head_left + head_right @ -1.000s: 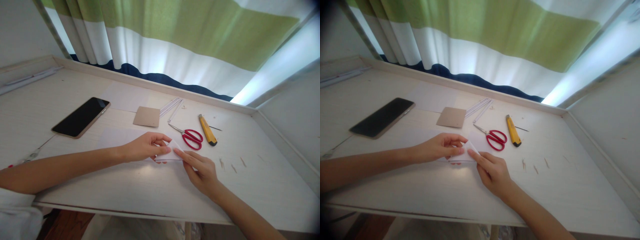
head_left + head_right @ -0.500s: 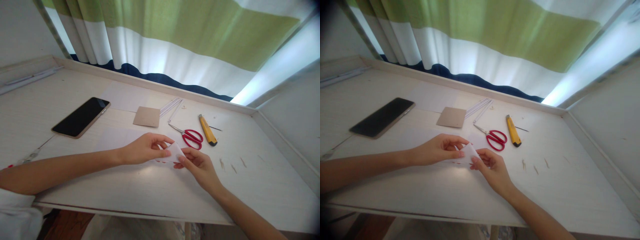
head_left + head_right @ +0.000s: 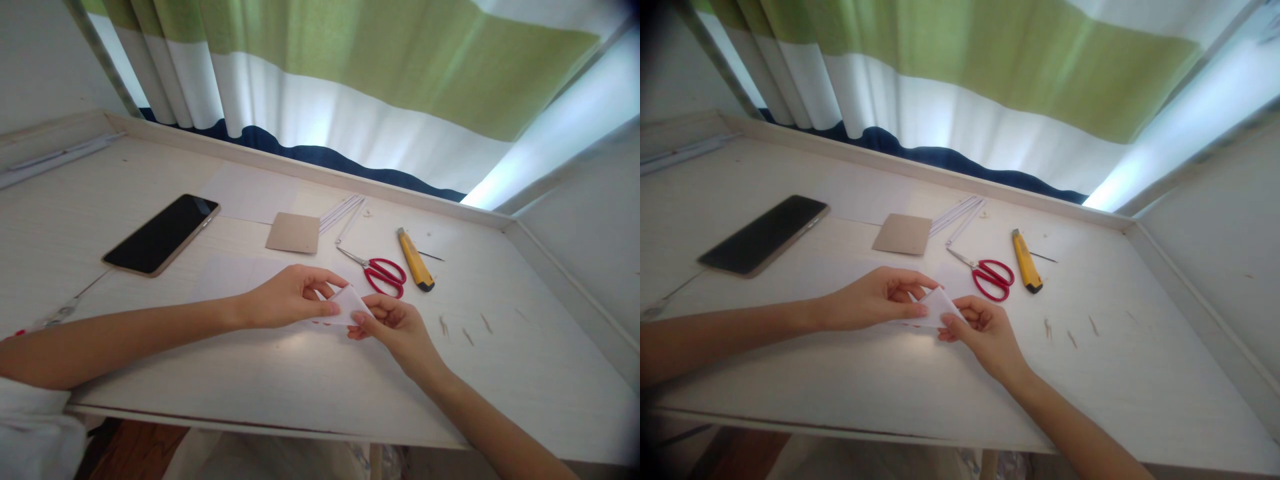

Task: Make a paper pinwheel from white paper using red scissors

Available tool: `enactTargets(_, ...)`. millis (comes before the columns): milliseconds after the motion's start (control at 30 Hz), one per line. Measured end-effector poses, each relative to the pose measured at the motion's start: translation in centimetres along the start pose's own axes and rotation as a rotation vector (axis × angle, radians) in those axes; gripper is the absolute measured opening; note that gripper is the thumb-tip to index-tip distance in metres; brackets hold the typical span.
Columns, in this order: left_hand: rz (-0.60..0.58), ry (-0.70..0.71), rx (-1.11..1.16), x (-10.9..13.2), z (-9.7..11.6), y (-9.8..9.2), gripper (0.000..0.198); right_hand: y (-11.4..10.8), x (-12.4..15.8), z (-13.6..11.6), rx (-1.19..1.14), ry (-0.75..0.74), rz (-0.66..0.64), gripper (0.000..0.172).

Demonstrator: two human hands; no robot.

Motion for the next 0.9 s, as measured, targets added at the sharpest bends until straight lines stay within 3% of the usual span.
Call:
enactTargets(433,0.015,-0.067,0.010,-0.24,-0.71,-0.20,0.038,0.02,-0.04,0.12,-0.031,0.006,0.015,0.015)
enactTargets(900,0.010,-0.049,-0.045,-0.18,-0.58,-0.13,0.038,-0.13,-0.04,0.34,-0.006,0.011,0.026,0.019)
Point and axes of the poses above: each hand's wrist, its own x-axis away from the middle knuckle, its own y-axis out of the palm, z = x × y, the point moved 4 cm from there along -x, towards the middle knuckle, and after that the axes turned 13 degrees about -z, right-handed, at the moved point
